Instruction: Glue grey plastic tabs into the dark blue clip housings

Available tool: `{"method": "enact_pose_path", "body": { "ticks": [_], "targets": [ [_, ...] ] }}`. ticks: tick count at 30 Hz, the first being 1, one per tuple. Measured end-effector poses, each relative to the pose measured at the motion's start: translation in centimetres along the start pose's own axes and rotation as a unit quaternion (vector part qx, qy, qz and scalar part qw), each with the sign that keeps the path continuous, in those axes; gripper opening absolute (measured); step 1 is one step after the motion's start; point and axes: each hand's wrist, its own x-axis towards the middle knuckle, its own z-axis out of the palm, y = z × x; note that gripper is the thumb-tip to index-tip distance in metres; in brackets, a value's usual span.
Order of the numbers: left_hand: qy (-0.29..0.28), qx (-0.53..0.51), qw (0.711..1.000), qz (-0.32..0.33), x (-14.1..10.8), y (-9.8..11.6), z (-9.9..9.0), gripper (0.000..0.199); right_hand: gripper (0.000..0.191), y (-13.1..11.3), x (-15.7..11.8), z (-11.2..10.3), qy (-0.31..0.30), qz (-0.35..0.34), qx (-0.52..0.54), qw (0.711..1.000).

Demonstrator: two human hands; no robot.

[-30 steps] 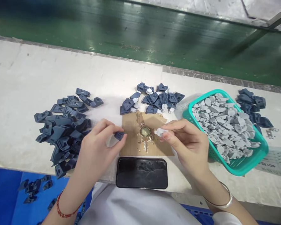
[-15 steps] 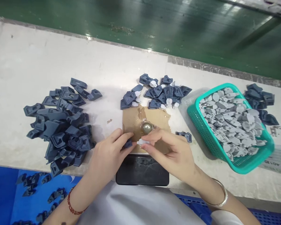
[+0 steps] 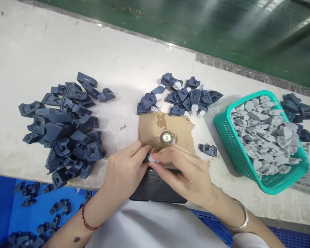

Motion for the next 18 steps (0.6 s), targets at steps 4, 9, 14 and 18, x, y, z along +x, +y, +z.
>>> {"method": "enact_pose_path", "body": {
  "ticks": [4, 9, 14, 18],
  "targets": [
    [0.001, 0.014, 1.000, 0.000, 0.0, 0.1, 0.0, 0.035, 0.009, -0.1, 0.1, -0.1, -0.011, -0.014, -0.026, 0.999],
    [0.001, 0.017, 1.000, 0.009, -0.1, 0.1, 0.1, 0.033, 0.007, -0.8, 0.3, -0.2, -0.039, -0.024, -0.088, 0.995],
    [0.001, 0.006, 1.000, 0.003, -0.5, 0.1, 0.5, 0.032, 0.007, -1.5, 0.3, 0.3, -0.038, -0.015, -0.132, 0.990],
    [-0.013, -0.039, 0.999, -0.017, -0.4, -0.1, 0.1, 0.029, 0.006, -1.4, 0.2, 0.3, -0.029, -0.013, -0.139, 0.990]
  ]
}}
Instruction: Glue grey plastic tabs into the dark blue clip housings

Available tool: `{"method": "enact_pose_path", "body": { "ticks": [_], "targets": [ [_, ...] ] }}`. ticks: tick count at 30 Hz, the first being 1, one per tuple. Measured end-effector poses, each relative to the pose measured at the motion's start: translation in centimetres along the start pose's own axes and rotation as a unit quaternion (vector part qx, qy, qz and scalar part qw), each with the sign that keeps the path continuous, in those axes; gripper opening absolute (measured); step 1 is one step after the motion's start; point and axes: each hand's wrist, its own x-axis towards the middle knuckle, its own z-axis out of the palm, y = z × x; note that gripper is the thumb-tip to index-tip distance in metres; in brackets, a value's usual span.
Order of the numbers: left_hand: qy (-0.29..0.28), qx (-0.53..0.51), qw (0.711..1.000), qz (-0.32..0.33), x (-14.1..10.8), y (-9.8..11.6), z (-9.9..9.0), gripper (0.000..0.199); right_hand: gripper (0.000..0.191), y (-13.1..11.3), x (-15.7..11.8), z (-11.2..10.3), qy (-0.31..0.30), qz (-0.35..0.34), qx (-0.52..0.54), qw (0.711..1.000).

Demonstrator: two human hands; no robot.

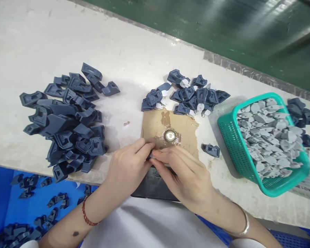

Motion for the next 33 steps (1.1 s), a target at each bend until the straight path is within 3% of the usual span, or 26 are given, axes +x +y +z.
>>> {"method": "enact_pose_path", "body": {
  "ticks": [3, 8, 23, 28, 31, 33],
  "targets": [
    [-0.037, -0.038, 0.999, -0.007, -0.1, -0.5, -0.8, 0.027, 0.005, 0.7, 0.0, -0.6, -0.014, 0.042, 0.027, 0.999],
    [-0.049, -0.010, 0.996, 0.069, -0.6, -1.4, -0.9, 0.035, 0.006, 1.5, -0.1, -1.5, -0.048, 0.092, 0.066, 0.992],
    [-0.044, -0.051, 0.996, 0.056, -0.7, -1.7, 0.1, 0.033, 0.014, 1.3, 0.7, -0.4, -0.031, 0.058, 0.019, 0.998],
    [-0.006, -0.032, 0.998, 0.055, 0.1, -1.3, -1.1, 0.024, 0.012, 2.0, 1.8, -1.6, -0.030, 0.098, 0.075, 0.992],
    [0.055, 0.007, 0.998, 0.010, 2.4, -1.1, -2.0, 0.025, 0.043, 3.8, 3.3, -2.6, 0.057, 0.149, -0.027, 0.987],
    [0.066, 0.027, 0.997, -0.024, 4.5, -1.2, -1.9, 0.028, 0.072, 5.5, 4.5, -2.7, 0.094, 0.219, -0.118, 0.964]
  ]
}}
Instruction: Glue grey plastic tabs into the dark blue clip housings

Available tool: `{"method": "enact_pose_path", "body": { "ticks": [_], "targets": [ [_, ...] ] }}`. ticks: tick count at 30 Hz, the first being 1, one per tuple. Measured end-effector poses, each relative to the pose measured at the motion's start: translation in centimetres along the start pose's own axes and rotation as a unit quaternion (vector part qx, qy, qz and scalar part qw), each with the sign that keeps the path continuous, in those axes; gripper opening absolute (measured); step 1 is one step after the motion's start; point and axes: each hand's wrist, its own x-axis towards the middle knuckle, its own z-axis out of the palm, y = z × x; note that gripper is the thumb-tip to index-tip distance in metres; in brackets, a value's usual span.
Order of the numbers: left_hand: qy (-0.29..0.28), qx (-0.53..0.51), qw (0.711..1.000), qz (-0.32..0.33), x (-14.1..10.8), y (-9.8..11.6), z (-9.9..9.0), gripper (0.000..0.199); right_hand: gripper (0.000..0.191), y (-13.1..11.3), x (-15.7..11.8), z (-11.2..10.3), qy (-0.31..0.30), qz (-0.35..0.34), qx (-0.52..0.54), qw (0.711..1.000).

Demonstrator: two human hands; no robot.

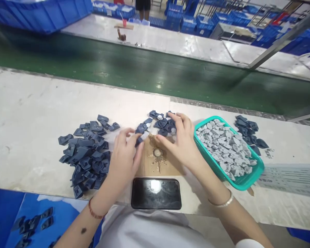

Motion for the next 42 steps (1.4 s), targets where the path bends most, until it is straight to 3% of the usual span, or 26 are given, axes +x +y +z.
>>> {"method": "enact_pose_path", "body": {
  "ticks": [2, 5, 7, 13, 20, 25, 35, 42],
  "targets": [
    [-0.017, 0.010, 1.000, -0.004, 2.1, -0.1, 1.0, 0.034, 0.090, 0.8, 1.6, 0.9, -0.002, 0.064, -0.065, 0.996],
    [-0.050, 0.029, 0.998, 0.005, 4.2, -0.5, 2.6, 0.058, 0.093, 1.4, 3.0, 2.2, -0.065, 0.113, -0.094, 0.987],
    [-0.072, 0.042, 0.996, 0.011, 4.9, -0.9, 3.4, 0.070, 0.088, 1.5, 3.2, 2.5, -0.084, 0.102, -0.086, 0.987],
    [-0.146, 0.059, 0.985, 0.072, 7.4, -1.6, 4.0, 0.077, 0.066, 1.9, 2.6, 2.5, -0.067, 0.078, -0.060, 0.993],
    [-0.261, 0.034, 0.941, 0.214, 13.3, -3.0, 3.9, 0.092, 0.089, 2.6, 2.5, 3.0, -0.047, 0.063, -0.042, 0.996],
    [-0.290, 0.043, 0.912, 0.286, 15.1, -3.4, 3.8, 0.085, 0.083, 3.1, 2.4, 3.4, -0.030, 0.050, -0.050, 0.997],
    [-0.245, 0.137, 0.930, 0.237, 15.4, -3.5, 4.0, 0.056, 0.064, 3.2, 2.3, 3.7, -0.010, 0.052, -0.054, 0.997],
    [-0.283, 0.136, 0.912, 0.265, 18.1, -6.7, 1.8, 0.051, 0.061, 3.2, 2.3, 3.5, -0.018, 0.049, -0.054, 0.997]
  ]
}}
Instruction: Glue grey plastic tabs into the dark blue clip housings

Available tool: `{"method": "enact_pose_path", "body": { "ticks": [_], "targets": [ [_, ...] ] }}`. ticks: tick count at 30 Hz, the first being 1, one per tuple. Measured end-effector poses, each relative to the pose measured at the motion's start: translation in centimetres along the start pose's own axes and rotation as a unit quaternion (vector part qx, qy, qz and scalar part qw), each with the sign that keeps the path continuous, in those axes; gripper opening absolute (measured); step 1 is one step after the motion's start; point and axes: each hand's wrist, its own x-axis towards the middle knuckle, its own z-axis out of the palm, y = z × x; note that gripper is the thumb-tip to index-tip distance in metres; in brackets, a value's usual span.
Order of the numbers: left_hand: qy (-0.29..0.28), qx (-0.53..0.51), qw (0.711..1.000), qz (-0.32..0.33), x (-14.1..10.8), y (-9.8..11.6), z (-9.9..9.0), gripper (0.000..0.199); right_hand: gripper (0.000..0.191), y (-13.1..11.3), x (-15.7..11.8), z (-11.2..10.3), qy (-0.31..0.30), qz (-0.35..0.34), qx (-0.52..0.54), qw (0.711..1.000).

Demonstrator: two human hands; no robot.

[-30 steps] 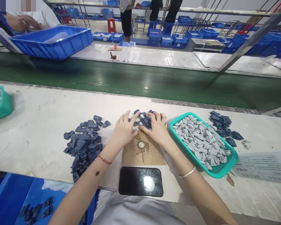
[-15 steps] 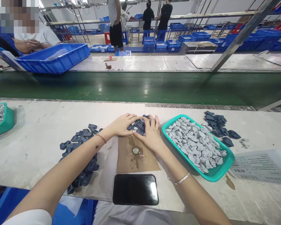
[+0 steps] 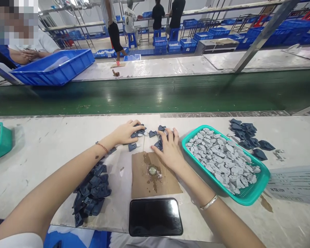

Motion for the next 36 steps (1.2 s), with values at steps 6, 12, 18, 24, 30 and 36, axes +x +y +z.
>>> {"method": "enact_pose_path", "body": {
  "ticks": [6, 12, 18, 24, 30, 36],
  "targets": [
    [0.003, 0.001, 0.999, -0.036, -2.1, -4.8, -0.9, 0.052, 0.058, 0.1, 0.0, 0.1, 0.004, -0.002, 0.001, 1.000],
    [-0.002, 0.004, 0.994, -0.110, -7.6, -10.1, -1.5, 0.053, 0.058, 0.1, 0.1, 0.1, -0.014, 0.007, 0.000, 1.000],
    [0.018, 0.030, 0.969, -0.244, -16.5, -13.4, -1.9, 0.059, 0.062, 0.2, 0.1, 0.0, -0.018, 0.009, -0.004, 1.000],
    [0.058, 0.064, 0.935, -0.343, -23.6, -13.6, -2.9, 0.058, 0.078, 0.3, 0.2, 0.1, -0.023, 0.012, 0.006, 1.000],
    [0.085, 0.060, 0.956, -0.275, -17.9, -8.1, -4.0, 0.067, 0.090, -0.2, 1.0, -0.2, -0.026, 0.041, -0.002, 0.999],
    [-0.036, 0.008, 0.997, -0.073, -7.0, 1.6, -2.0, 0.065, 0.088, -0.3, 1.1, -1.0, -0.059, 0.053, 0.005, 0.997]
  ]
}}
